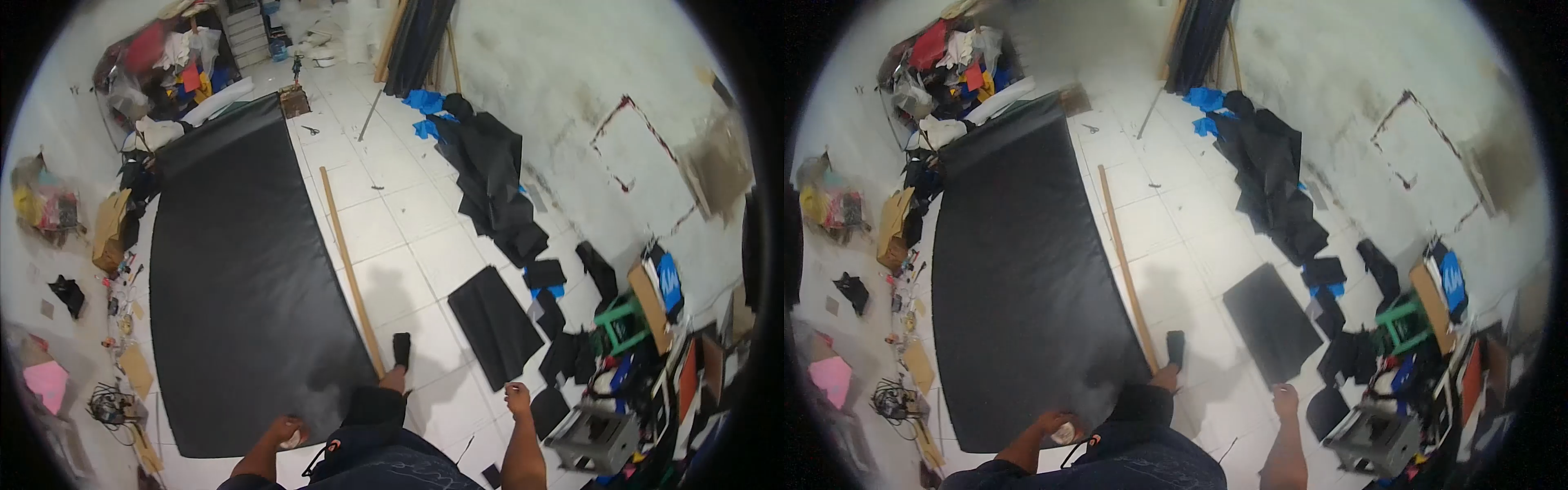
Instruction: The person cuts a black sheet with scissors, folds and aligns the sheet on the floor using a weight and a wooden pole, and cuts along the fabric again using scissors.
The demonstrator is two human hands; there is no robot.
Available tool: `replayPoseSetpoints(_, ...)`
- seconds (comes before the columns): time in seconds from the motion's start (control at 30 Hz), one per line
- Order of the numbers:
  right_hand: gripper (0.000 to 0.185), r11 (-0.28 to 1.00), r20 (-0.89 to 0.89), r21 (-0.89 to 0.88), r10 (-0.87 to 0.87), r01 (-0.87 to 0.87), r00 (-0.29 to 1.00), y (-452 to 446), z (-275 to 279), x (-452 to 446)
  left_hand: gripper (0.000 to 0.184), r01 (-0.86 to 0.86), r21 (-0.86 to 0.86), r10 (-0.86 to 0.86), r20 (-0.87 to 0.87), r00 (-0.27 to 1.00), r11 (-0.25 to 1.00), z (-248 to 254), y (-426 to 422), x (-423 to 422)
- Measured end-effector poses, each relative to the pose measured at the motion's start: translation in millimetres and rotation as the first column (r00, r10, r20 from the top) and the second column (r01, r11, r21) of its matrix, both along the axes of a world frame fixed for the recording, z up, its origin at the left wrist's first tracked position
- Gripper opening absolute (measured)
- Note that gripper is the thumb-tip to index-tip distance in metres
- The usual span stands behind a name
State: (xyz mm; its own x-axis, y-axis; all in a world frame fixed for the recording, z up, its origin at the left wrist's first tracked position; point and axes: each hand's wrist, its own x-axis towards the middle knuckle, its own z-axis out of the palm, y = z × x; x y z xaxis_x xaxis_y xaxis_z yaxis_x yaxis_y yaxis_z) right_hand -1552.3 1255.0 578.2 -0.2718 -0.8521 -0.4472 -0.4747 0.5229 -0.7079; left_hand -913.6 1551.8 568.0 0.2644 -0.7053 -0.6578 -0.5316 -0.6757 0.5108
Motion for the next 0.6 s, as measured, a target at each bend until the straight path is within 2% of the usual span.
replayPoseSetpoints(0.03, 0.028, 0.988, -0.051, -0.118, 0.099, -0.104, 0.994, -41, -3, 11, 0.042, -0.017, -0.012, 0.017, -0.014, 1.000, 1.000, -3, -27, -2)
replayPoseSetpoints(0.07, 0.028, 0.952, -0.112, -0.219, 0.193, -0.214, 0.975, -71, -14, 14, 0.043, -0.105, 0.102, 0.115, -0.097, 0.989, 0.989, -13, -39, 4)
replayPoseSetpoints(0.1, 0.029, 0.944, -0.094, -0.237, 0.212, -0.229, 0.973, -95, -14, 21, 0.044, -0.182, 0.219, 0.221, -0.169, 0.961, 0.959, -19, -62, 4)
replayPoseSetpoints(0.13, 0.030, 0.936, -0.070, -0.256, 0.232, -0.242, 0.970, -120, -13, 28, 0.044, -0.201, 0.214, 0.240, -0.176, 0.955, 0.956, -17, -104, 4)
replayPoseSetpoints(0.2, 0.032, 0.921, -0.114, -0.097, 0.366, -0.377, 0.924, -146, -35, 13, 0.045, -0.258, 0.235, 0.294, -0.133, 0.947, 0.937, -8, -173, 9)
replayPoseSetpoints(0.27, 0.032, 0.851, -0.114, 0.138, 0.522, -0.507, 0.845, -163, -54, 0, 0.045, -0.300, 0.223, 0.320, -0.059, 0.946, 0.928, 3, -261, 34)
replayPoseSetpoints(0.3, 0.031, 0.871, -0.056, 0.309, 0.418, -0.383, 0.906, -173, -33, 11, 0.045, -0.325, -0.008, 0.325, -0.011, 0.946, 0.946, -10, -303, 47)
replayPoseSetpoints(0.33, 0.029, 0.845, -0.038, 0.474, 0.299, -0.247, 0.953, -181, -19, 16, 0.046, -0.385, 0.162, 0.402, -0.083, 0.912, 0.908, 103, -398, 33)
replayPoseSetpoints(0.37, 0.029, 0.817, -0.039, 0.546, 0.248, -0.187, 0.968, -201, -14, 24, 0.045, -0.367, 0.038, 0.369, -0.059, 0.928, 0.929, 117, -449, 42)
replayPoseSetpoints(0.4, 0.029, 0.799, -0.031, 0.569, 0.259, -0.196, 0.965, -224, -13, 33, 0.045, -0.338, -0.091, 0.336, -0.035, 0.941, 0.937, 123, -491, 54)
replayPoseSetpoints(0.43, 0.028, 0.783, -0.022, 0.581, 0.286, -0.221, 0.958, -250, -13, 42, 0.045, -0.338, -0.105, 0.336, -0.033, 0.941, 0.935, 123, -530, 67)
replayPoseSetpoints(0.5, 0.027, 0.766, -0.008, 0.578, 0.351, -0.283, 0.936, -313, -18, 61, 0.045, -0.496, -0.253, 0.457, -0.197, 0.867, 0.831, 119, -610, 81)
replayPoseSetpoints(0.53, 0.027, 0.758, -0.006, 0.577, 0.376, -0.304, 0.926, -348, -21, 69, 0.045, -0.493, -0.267, 0.450, -0.208, 0.868, 0.828, 110, -641, 88)
replayPoseSetpoints(0.6, 0.027, 0.740, -0.012, 0.585, 0.419, -0.334, 0.908, -420, -29, 78, 0.046, -0.483, -0.273, 0.471, -0.114, 0.875, 0.832, 86, -694, 104)
